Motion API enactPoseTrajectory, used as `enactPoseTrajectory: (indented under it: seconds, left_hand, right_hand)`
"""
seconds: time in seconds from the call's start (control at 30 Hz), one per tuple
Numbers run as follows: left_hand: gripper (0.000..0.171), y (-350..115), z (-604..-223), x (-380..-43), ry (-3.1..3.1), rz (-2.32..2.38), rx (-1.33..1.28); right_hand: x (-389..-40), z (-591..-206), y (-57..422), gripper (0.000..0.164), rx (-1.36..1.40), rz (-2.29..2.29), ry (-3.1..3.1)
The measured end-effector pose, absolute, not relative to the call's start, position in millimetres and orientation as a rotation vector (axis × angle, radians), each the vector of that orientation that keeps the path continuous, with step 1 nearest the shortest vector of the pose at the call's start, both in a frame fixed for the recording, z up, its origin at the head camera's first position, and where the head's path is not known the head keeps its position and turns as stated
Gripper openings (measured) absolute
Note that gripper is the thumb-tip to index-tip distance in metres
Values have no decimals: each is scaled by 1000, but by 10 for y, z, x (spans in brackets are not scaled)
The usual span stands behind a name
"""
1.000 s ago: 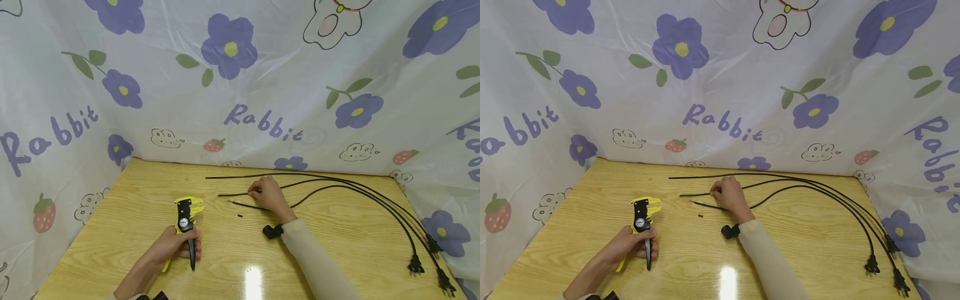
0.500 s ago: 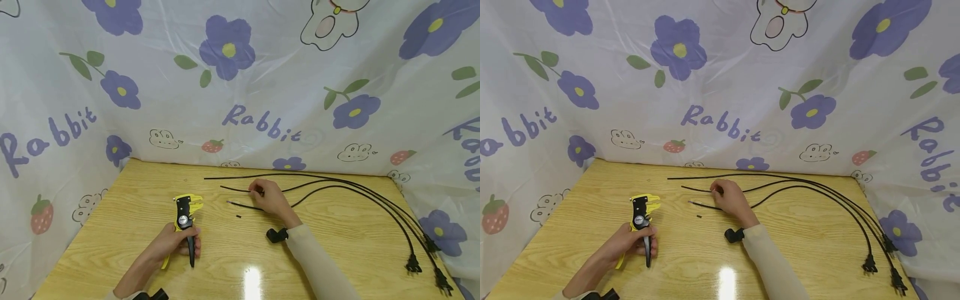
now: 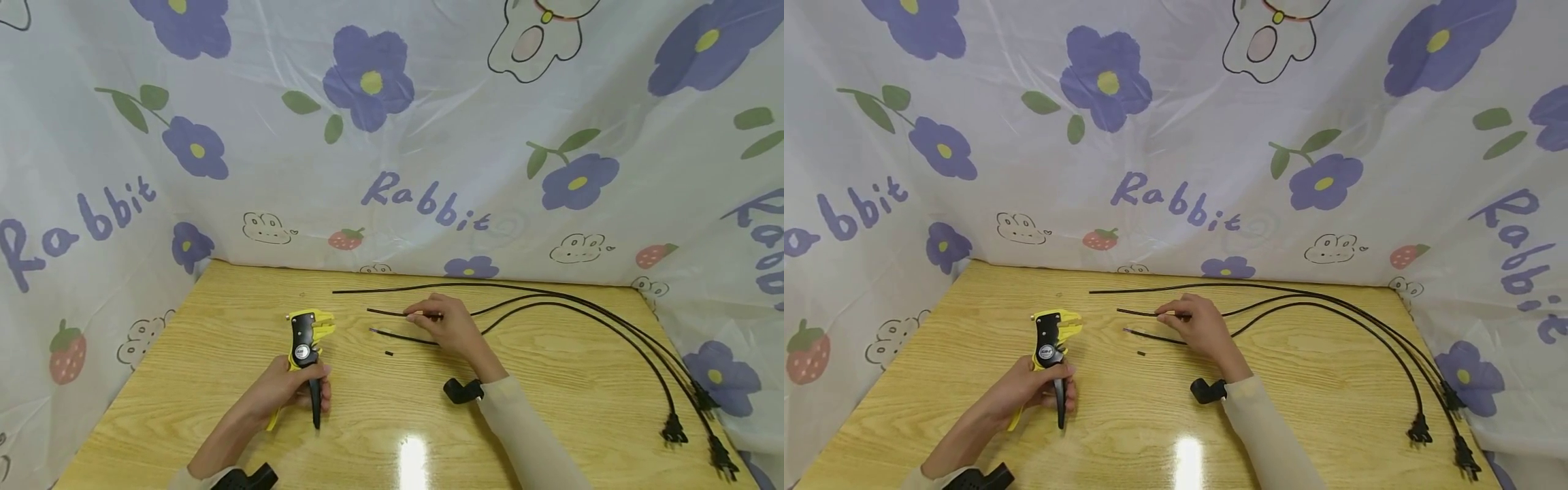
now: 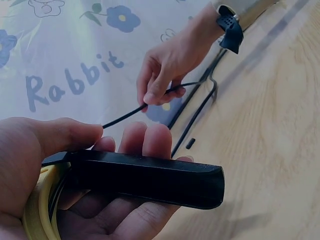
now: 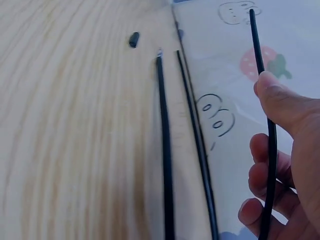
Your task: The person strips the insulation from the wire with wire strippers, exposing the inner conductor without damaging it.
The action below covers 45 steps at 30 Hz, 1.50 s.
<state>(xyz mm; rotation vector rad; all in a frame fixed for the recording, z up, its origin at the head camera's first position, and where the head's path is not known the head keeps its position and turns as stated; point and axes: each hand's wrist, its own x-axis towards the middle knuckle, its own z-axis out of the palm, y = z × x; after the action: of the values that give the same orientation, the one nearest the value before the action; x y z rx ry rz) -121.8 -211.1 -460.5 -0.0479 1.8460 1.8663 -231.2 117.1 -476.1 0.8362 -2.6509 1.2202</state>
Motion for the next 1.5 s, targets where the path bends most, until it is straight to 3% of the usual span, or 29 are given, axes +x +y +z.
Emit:
enactPoseTrajectory:
  seconds: [0.97, 1.5]
  left_hand:
    - [36, -1822, -4350, -1405, 1873, 1910, 168]
    - [33, -1575, -4196, -1485, 1771, 2003, 453]
  right_hand:
    - [-2050, -4330, 1402, 18, 859, 1199, -2535]
    - [-1979, -4222, 1553, 18, 868, 1223, -2452]
